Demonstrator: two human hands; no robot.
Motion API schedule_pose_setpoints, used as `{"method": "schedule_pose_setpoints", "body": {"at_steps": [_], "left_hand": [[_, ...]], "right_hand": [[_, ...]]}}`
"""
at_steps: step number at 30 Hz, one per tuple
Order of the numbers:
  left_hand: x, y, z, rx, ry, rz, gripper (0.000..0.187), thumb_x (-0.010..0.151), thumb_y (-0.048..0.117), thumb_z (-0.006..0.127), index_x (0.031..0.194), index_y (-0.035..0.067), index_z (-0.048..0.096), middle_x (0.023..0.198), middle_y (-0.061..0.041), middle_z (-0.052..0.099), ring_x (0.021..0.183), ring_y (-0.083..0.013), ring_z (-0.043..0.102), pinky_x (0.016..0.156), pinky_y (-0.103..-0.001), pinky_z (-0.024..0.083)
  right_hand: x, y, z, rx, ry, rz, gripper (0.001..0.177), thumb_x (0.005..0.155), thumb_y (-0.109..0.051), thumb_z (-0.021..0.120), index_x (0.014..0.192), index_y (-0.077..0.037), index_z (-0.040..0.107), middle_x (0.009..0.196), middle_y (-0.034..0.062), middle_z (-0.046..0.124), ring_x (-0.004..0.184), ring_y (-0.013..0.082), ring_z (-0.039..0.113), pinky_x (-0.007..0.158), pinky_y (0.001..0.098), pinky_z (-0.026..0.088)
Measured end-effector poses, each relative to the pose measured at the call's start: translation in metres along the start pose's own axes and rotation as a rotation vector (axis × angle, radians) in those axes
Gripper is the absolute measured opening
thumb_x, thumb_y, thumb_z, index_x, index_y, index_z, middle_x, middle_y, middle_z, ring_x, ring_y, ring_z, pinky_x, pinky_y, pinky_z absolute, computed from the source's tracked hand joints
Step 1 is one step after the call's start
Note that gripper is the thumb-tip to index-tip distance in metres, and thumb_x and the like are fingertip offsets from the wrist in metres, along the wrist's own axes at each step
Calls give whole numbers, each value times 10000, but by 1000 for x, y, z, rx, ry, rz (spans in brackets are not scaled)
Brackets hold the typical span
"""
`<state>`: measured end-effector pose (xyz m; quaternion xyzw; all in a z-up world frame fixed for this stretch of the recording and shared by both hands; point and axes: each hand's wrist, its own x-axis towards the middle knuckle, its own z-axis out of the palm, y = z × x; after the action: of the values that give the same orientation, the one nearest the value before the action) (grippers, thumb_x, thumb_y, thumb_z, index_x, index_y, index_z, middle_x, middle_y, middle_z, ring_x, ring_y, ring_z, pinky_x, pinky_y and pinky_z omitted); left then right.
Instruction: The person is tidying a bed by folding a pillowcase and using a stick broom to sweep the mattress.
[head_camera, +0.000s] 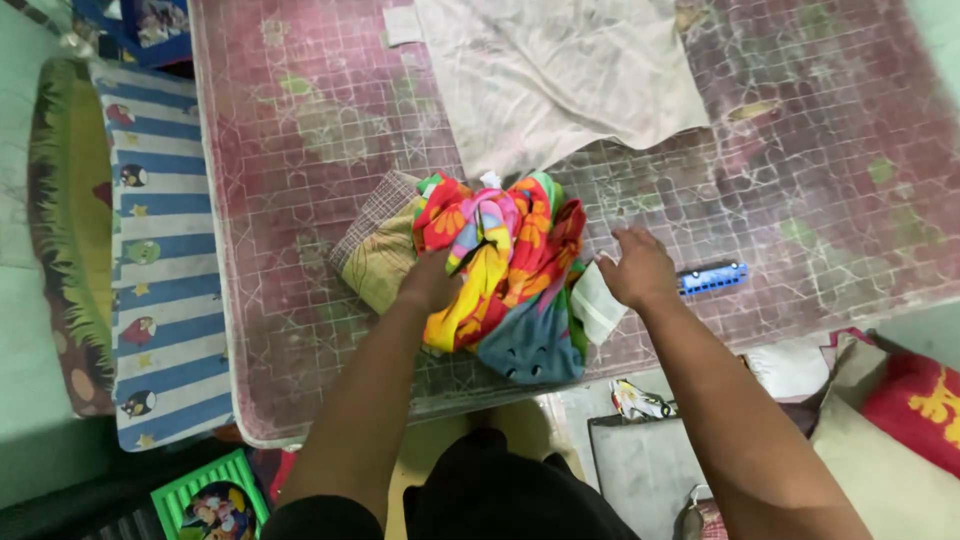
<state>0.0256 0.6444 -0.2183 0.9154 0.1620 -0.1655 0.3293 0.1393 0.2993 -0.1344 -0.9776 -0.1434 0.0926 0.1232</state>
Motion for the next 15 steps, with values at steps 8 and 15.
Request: {"method": "schedule_pose_setpoints", "body": {"at_steps": [8,15], "left_hand": [[29,-37,83,-171,-93,-124,825,857,409,753,1492,-4,426,1516,-234,480,1405,-381,468,1153,-438,412],[29,-30,116,-448,-89,-251,1095,763,210,775,1638,134,120,1406,-219,578,1274,-385,580,1042,-420,467]], "right_hand": [[23,-7,102,153,-176,-24,629,872,-401,706,1394,-70,588,1386,179,616,1304,370,551,1116,445,447],[4,-46,185,574,-262,7,1159,614,-309,951,1519,6,299,1438,254,478,1336,372,488,1099,438,403]]}}
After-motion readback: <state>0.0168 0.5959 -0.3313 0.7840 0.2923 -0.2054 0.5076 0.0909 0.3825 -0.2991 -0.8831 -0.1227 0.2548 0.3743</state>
